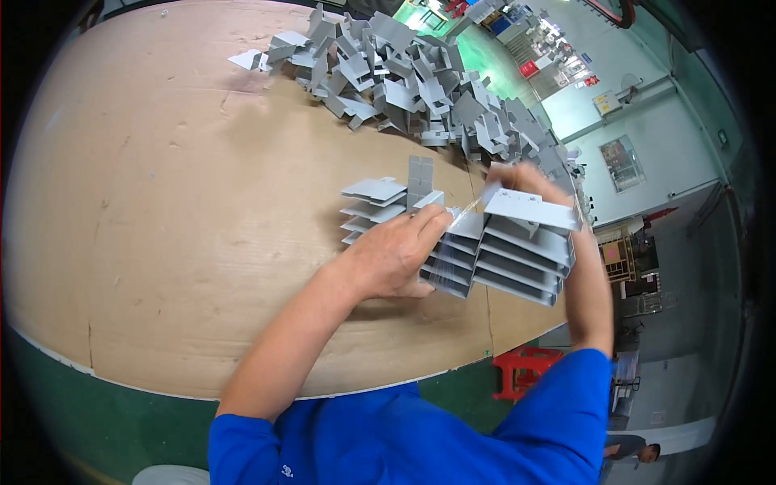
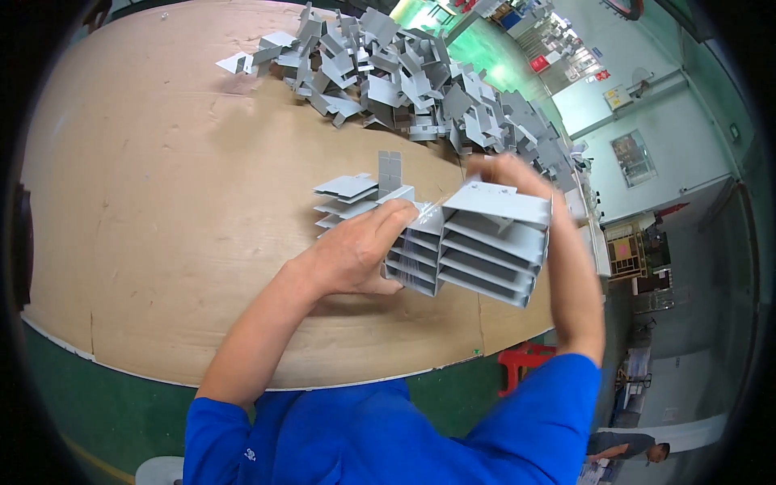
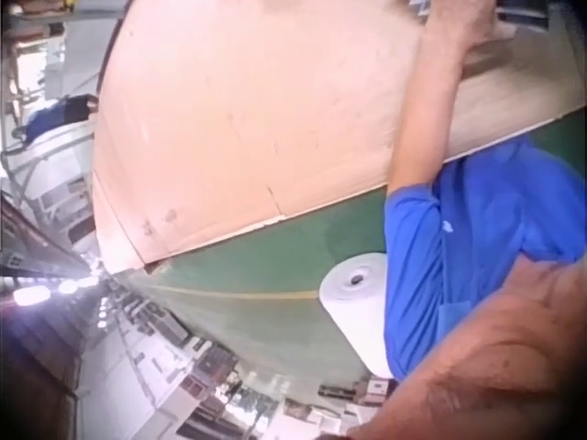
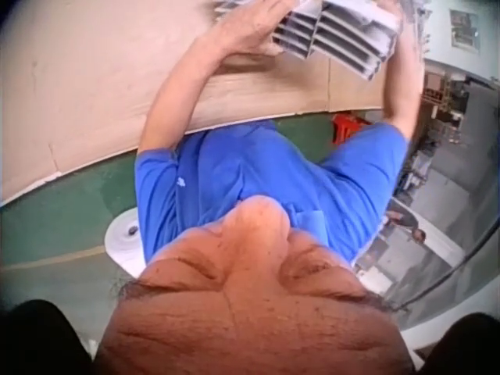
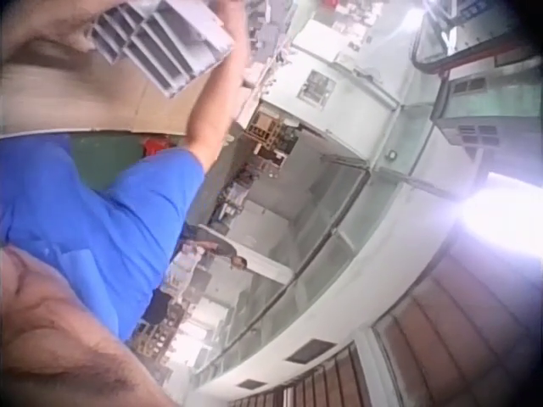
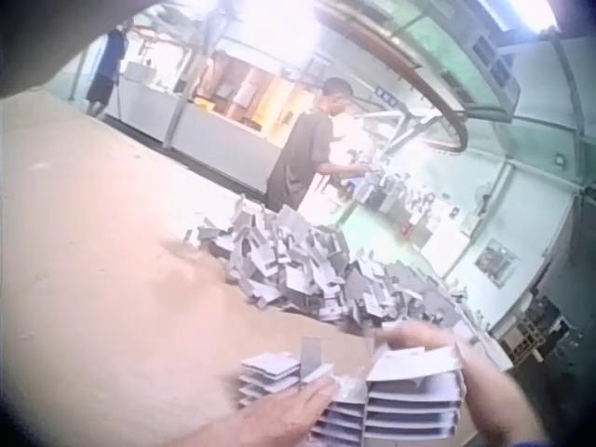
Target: The person assembles grey L-shaped metal components into larger grid-like structures by hand, securing them with tape from a tape roll.
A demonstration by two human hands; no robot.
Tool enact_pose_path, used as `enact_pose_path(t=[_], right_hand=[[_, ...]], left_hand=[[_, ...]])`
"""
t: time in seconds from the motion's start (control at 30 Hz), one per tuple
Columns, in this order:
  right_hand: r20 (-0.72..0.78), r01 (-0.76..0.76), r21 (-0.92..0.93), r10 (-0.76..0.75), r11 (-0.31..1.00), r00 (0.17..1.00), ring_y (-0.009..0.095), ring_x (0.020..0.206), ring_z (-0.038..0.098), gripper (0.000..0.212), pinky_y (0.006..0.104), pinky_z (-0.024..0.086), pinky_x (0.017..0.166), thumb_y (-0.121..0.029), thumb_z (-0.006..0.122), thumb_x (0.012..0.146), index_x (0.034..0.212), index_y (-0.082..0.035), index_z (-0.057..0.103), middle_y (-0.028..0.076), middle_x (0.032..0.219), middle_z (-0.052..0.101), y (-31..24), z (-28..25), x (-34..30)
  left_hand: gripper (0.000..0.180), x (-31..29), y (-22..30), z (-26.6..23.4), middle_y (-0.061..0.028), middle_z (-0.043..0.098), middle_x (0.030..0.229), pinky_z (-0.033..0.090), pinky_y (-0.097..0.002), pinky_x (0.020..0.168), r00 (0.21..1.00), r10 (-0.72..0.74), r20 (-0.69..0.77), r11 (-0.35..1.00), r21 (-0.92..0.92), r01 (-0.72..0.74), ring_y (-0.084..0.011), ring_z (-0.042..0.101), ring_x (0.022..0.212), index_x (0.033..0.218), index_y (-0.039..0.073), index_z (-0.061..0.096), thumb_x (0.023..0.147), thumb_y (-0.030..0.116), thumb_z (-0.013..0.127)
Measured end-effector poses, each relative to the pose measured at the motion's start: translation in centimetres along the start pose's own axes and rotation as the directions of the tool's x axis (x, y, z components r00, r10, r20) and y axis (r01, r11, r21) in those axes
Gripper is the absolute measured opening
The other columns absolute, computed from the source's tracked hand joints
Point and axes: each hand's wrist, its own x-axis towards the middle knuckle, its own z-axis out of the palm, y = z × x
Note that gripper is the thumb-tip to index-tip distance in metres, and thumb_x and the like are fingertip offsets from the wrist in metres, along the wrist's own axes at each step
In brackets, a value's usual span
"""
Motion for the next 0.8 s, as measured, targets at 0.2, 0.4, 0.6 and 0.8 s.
enact_pose_path(t=[0.2, 0.4, 0.6, 0.8], right_hand=[[-0.320, -0.246, 0.420, 0.397, 0.873, 0.860, 0.024, 0.093, 0.074, 0.032, 0.0385, 0.059, 0.080, -0.010, 0.073, 0.084, 0.113, -0.001, 0.062, 0.013, 0.108, 0.075, -0.8, 23.1, -9.5], [-0.586, 0.006, 0.285, 0.169, 0.959, 0.792, 0.023, 0.071, 0.069, 0.036, 0.0332, 0.056, 0.062, -0.003, 0.072, 0.079, 0.115, -0.002, 0.063, 0.009, 0.094, 0.070, -16.2, 13.5, -9.0], [-0.345, 0.103, -0.733, -0.497, 0.673, 0.796, 0.015, 0.065, 0.063, 0.031, 0.0322, 0.050, 0.054, -0.018, 0.065, 0.075, 0.106, -0.012, 0.066, 0.001, 0.080, 0.060, -19.2, 2.1, -3.6], [-0.038, 0.028, -0.559, -0.059, 0.829, 0.998, 0.033, 0.082, 0.069, 0.026, 0.0422, 0.053, 0.066, -0.002, 0.061, 0.080, 0.104, -0.011, 0.065, 0.011, 0.091, 0.070, -6.6, -6.4, 4.1]], left_hand=[[0.091, 1.5, 0.1, 0.4, -0.0211, 0.054, 0.134, 0.055, -0.0456, 0.091, 0.990, -0.104, -0.091, 0.995, -0.003, 0.104, -0.0416, 0.061, 0.113, 0.136, 0.003, 0.043, 0.059, 0.023, 0.087], [0.087, 2.3, -0.1, 0.6, -0.0193, 0.055, 0.122, 0.056, -0.0474, 0.083, 0.989, -0.079, -0.128, 0.996, 0.038, 0.085, -0.0424, 0.065, 0.098, 0.126, 0.002, 0.045, 0.056, 0.028, 0.089], [0.084, 1.4, -0.9, 1.2, -0.0184, 0.055, 0.122, 0.055, -0.0463, 0.086, 0.998, -0.037, -0.056, 0.994, 0.097, 0.043, -0.0411, 0.064, 0.101, 0.127, 0.001, 0.045, 0.059, 0.026, 0.088], [0.089, 1.1, -0.4, 0.5, -0.0243, 0.052, 0.131, 0.052, -0.0451, 0.096, 0.999, 0.027, 0.038, 1.000, -0.004, -0.027, -0.0430, 0.058, 0.115, 0.134, 0.000, 0.042, 0.060, 0.022, 0.087]])
